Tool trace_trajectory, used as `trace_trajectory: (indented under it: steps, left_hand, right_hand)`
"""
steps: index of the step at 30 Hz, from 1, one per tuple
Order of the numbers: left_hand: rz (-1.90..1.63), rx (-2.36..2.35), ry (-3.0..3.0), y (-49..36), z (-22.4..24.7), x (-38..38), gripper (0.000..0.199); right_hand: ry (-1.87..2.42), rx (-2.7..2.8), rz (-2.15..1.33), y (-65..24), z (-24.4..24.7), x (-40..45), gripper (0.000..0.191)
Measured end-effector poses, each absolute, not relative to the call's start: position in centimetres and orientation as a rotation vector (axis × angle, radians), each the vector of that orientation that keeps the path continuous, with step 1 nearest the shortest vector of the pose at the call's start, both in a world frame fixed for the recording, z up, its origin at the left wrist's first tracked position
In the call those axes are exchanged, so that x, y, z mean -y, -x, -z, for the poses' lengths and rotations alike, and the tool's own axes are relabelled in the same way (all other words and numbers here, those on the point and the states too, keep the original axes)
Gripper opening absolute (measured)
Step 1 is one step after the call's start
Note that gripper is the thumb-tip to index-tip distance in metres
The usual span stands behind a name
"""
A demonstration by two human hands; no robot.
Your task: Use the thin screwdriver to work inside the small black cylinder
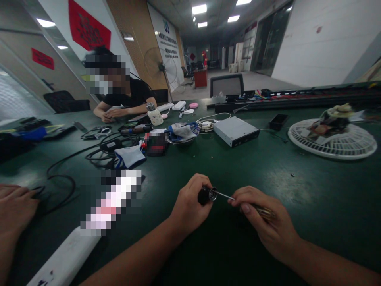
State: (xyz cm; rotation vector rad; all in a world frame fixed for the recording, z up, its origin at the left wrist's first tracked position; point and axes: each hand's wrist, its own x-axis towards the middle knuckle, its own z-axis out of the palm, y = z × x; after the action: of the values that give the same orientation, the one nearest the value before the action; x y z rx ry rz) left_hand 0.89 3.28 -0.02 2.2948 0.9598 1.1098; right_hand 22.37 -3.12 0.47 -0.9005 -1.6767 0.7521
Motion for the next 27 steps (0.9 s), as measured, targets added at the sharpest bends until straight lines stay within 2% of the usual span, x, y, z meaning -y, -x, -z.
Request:
trace_trajectory:
  steps: [20, 27]
  left_hand:
    - [-1.079, -0.911, -2.320, -0.80, 0.18, -3.27, 0.036]
    - [-1.082, -0.941, -2.293, -0.77, 0.11, -3.09, 0.033]
  right_hand:
    - [0.950, 1.780, -0.614, -21.99, -0.70, 3.27, 0.017]
    - [0.942, 1.762, -0.712, -22.42, -0.32, 3.24, 0.019]
